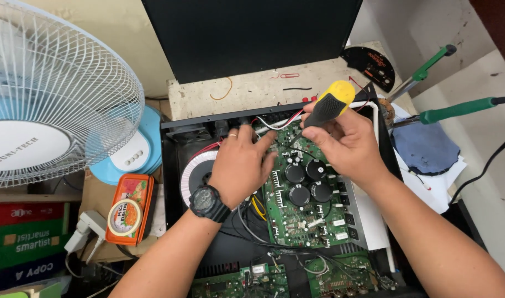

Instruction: Unscrewing internal circuit boards from an electronic device using a manual screwdriver on a repair bench.

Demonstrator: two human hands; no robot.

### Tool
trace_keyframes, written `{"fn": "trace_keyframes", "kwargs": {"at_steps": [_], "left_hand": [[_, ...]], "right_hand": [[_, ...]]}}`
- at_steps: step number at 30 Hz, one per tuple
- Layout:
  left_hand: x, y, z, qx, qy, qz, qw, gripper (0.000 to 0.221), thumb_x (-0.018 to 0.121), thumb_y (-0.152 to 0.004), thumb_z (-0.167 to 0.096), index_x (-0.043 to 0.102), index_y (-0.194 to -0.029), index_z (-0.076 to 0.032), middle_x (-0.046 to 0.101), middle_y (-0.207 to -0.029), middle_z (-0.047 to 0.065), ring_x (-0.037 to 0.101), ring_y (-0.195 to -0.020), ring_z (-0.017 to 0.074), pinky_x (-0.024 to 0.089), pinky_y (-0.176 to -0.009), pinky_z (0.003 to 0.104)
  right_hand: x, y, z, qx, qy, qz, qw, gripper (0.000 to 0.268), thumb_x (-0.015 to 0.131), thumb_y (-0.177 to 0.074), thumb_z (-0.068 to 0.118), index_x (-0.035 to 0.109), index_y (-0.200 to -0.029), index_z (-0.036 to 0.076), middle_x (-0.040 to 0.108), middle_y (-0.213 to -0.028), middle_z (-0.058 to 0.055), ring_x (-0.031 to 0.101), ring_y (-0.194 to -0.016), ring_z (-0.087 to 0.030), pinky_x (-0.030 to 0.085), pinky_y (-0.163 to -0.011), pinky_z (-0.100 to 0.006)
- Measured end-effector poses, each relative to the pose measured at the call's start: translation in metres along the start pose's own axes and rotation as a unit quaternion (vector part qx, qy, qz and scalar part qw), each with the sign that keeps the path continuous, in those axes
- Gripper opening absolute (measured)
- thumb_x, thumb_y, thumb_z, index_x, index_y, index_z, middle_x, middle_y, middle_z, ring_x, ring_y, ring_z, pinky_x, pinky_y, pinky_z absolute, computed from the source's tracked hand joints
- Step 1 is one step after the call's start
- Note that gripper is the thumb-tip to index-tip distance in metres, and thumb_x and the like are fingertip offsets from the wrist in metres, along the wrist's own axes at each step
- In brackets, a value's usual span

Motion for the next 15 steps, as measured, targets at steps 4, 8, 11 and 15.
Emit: {"fn": "trace_keyframes", "kwargs": {"at_steps": [4,8,11,15], "left_hand": [[-0.028,-0.011,-0.019,0.022,0.027,-0.065,0.997,0.034,0.081,-0.104,-0.031,0.081,-0.132,-0.011,0.062,-0.115,0.015,0.069,-0.109,0.0452,0.06,-0.084,0.053],[-0.007,-0.029,-0.027,0.003,0.244,-0.01,0.97,0.036,0.072,-0.106,-0.013,0.077,-0.141,-0.008,0.077,-0.12,0.019,0.075,-0.114,0.0505,0.062,-0.095,0.057],[0.026,-0.037,-0.022,-0.02,0.297,0.026,0.954,0.031,0.068,-0.106,-0.009,0.08,-0.135,-0.009,0.083,-0.111,0.018,0.08,-0.106,0.0505,0.065,-0.089,0.056],[0.029,-0.039,-0.021,-0.013,0.308,-0.002,0.951,0.016,0.069,-0.108,-0.01,0.083,-0.116,-0.011,0.084,-0.096,0.018,0.08,-0.098,0.0531,0.066,-0.079,0.059]], "right_hand": [[-0.002,-0.003,0.002,-0.001,0.014,0.007,1.0,0.035,0.084,-0.106,-0.003,0.076,-0.14,-0.01,0.081,-0.115,-0.022,0.08,-0.109,-0.023,0.071,-0.09,-0.041],[-0.003,-0.003,-0.01,0.031,-0.025,0.013,0.999,0.038,0.083,-0.106,-0.003,0.075,-0.143,-0.009,0.081,-0.12,-0.02,0.078,-0.115,-0.021,0.071,-0.097,-0.04],[0.007,-0.004,0.004,0.02,-0.019,0.037,0.999,0.037,0.084,-0.106,-0.003,0.077,-0.141,-0.009,0.083,-0.122,-0.022,0.079,-0.118,-0.024,0.07,-0.098,-0.044],[0.012,-0.005,0.025,0.038,-0.007,0.079,0.996,0.038,0.078,-0.108,0.0,0.076,-0.145,-0.007,0.085,-0.13,-0.023,0.076,-0.121,-0.024,0.068,-0.105,-0.05]]}}
Point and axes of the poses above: each hand's wrist, its own y-axis away from the middle knuckle, its own x-axis out of the palm, z = x × y, the point moved 8 cm from there along -y, towards the middle knuckle
